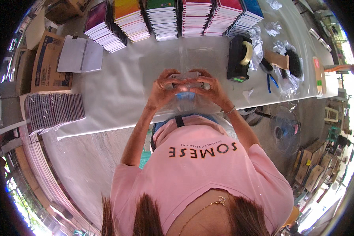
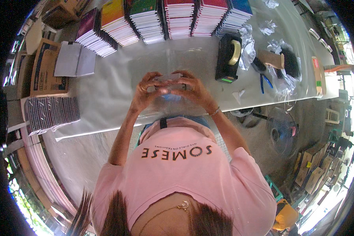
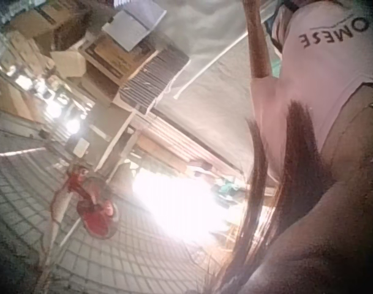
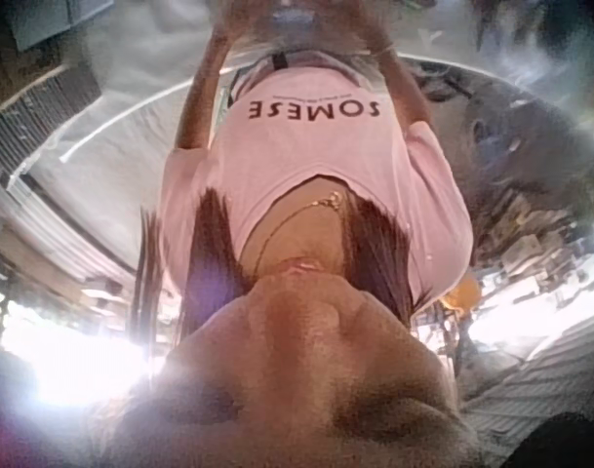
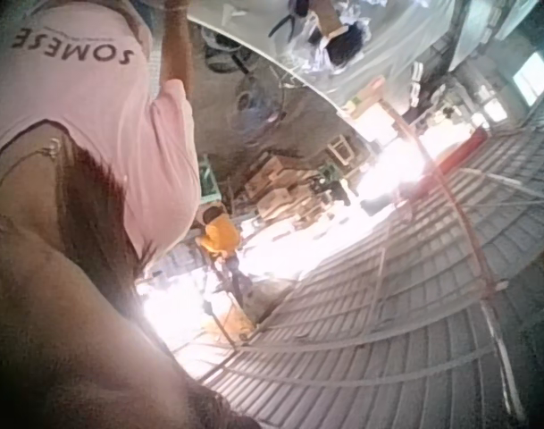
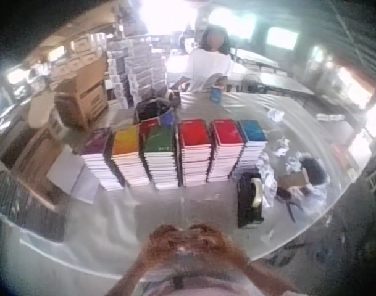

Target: The person places a stack of spiral-bound notebooks into a clear plastic bag, folds the bag closed, and secures it with tape. They repeat this process for multiple stacks of notebooks in different colors.

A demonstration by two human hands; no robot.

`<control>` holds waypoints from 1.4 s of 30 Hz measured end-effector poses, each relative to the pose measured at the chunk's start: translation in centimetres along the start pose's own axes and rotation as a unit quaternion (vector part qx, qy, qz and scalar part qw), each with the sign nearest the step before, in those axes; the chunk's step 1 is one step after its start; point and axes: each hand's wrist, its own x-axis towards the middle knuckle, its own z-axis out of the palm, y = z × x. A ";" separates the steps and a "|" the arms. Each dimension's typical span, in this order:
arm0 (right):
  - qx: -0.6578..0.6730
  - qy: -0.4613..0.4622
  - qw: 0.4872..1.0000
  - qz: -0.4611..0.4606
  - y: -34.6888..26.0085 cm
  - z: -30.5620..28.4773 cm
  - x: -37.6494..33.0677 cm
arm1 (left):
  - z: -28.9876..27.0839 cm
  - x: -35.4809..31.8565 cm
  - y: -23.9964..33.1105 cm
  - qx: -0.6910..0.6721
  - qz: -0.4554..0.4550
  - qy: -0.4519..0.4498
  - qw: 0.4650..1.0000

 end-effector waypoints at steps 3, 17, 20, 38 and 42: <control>-0.025 0.076 0.997 -0.013 -0.4 1.3 -0.9 | 0.2 -0.6 1.6 0.147 0.102 0.000 0.984; -0.322 0.478 0.797 0.182 8.4 -8.7 -7.2 | 2.2 -0.9 -0.8 0.275 0.309 0.027 0.910; 0.101 0.425 0.860 0.266 7.3 -11.0 -7.3 | 2.3 -1.2 -1.7 0.286 0.312 0.041 0.905; 0.216 0.427 0.842 0.250 8.1 -7.2 -10.8 | 2.8 -1.2 -1.9 0.252 0.301 0.057 0.918; -0.115 0.423 0.844 0.309 9.6 -7.6 -11.2 | 2.8 -1.1 -2.1 0.260 0.307 0.049 0.914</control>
